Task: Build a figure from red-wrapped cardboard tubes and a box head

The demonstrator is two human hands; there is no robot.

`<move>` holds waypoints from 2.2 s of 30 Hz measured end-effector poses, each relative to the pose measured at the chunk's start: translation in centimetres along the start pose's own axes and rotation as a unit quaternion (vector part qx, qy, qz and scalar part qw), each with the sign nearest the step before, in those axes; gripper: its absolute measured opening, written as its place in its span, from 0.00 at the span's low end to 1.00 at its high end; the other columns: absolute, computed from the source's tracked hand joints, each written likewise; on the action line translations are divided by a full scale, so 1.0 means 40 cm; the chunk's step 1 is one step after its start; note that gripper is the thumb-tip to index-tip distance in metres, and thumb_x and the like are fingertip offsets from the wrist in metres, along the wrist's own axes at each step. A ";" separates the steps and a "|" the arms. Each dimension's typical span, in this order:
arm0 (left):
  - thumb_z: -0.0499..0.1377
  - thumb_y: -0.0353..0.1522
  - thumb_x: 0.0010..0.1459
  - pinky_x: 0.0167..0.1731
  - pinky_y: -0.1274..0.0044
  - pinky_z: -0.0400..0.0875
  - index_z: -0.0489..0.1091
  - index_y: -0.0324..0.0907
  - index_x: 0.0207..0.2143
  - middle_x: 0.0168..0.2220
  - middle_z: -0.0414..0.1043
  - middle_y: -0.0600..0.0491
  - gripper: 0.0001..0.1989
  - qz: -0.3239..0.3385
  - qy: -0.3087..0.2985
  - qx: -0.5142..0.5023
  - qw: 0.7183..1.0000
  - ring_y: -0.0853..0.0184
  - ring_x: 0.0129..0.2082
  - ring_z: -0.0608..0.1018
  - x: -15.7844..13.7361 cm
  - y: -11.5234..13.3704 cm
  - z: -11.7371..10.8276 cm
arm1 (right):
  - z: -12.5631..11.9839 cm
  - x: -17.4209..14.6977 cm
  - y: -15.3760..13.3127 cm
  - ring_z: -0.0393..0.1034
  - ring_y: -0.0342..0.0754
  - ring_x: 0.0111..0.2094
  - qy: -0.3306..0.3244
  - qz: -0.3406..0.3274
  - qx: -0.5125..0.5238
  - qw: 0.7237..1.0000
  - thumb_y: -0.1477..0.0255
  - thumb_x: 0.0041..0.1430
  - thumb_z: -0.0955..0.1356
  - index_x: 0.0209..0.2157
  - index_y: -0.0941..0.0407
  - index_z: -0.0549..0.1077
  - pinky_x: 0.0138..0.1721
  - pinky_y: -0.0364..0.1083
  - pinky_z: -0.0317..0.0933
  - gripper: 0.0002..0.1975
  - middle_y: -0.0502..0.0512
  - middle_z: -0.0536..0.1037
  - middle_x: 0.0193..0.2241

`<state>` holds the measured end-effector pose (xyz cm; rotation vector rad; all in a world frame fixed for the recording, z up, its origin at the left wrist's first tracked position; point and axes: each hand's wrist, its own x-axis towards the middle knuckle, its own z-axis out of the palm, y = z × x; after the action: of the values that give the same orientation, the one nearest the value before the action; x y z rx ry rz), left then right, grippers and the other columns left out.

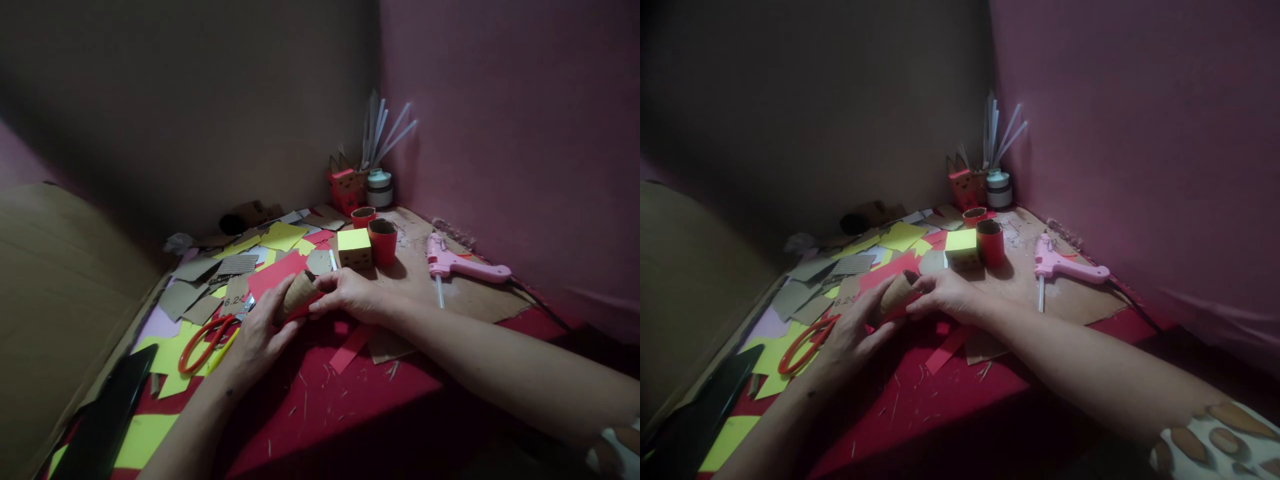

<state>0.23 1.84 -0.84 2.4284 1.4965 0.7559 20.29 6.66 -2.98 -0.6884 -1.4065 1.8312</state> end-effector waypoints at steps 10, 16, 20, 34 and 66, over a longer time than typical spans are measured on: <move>0.54 0.34 0.63 0.50 0.64 0.70 0.50 0.48 0.64 0.57 0.64 0.43 0.29 0.055 -0.005 0.030 0.998 0.55 0.55 0.71 -0.012 -0.012 0.001 | 0.002 0.005 -0.003 0.72 0.52 0.41 0.006 -0.067 -0.079 0.995 0.77 0.39 0.76 0.36 0.56 0.77 0.49 0.52 0.63 0.17 0.53 0.79 0.36; 0.53 0.34 0.63 0.50 0.63 0.70 0.48 0.49 0.65 0.56 0.64 0.43 0.30 0.065 0.006 0.043 0.997 0.55 0.54 0.72 -0.016 -0.009 0.001 | 0.010 0.004 -0.010 0.72 0.52 0.41 0.015 -0.067 -0.070 0.995 0.78 0.38 0.75 0.34 0.56 0.76 0.49 0.53 0.62 0.16 0.52 0.79 0.35; 0.53 0.34 0.63 0.50 0.64 0.70 0.48 0.49 0.65 0.56 0.64 0.43 0.30 0.071 0.009 0.046 0.996 0.54 0.55 0.71 -0.016 -0.013 -0.003 | 0.014 0.003 -0.010 0.72 0.51 0.39 0.030 -0.071 -0.071 0.994 0.77 0.37 0.76 0.33 0.57 0.73 0.47 0.52 0.63 0.18 0.50 0.76 0.33; 0.57 0.35 0.59 0.50 0.66 0.69 0.57 0.51 0.62 0.55 0.66 0.47 0.28 0.023 0.050 0.003 0.998 0.55 0.52 0.72 -0.022 0.008 -0.018 | 0.027 -0.002 -0.005 0.71 0.47 0.37 0.022 -0.127 0.016 0.992 0.77 0.38 0.77 0.42 0.53 0.61 0.41 0.49 0.66 0.31 0.49 0.72 0.36; 0.48 0.41 0.66 0.55 0.66 0.63 0.53 0.48 0.63 0.59 0.64 0.49 0.25 -0.023 -0.013 -0.020 0.999 0.58 0.56 0.68 -0.017 0.000 -0.009 | 0.025 -0.001 -0.004 0.71 0.47 0.36 0.044 -0.131 -0.048 0.989 0.74 0.39 0.77 0.42 0.54 0.64 0.40 0.50 0.66 0.29 0.50 0.71 0.36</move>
<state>-0.20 1.19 -0.75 2.3577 1.5081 0.7338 19.59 6.08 -2.58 -0.5939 -1.4584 1.5214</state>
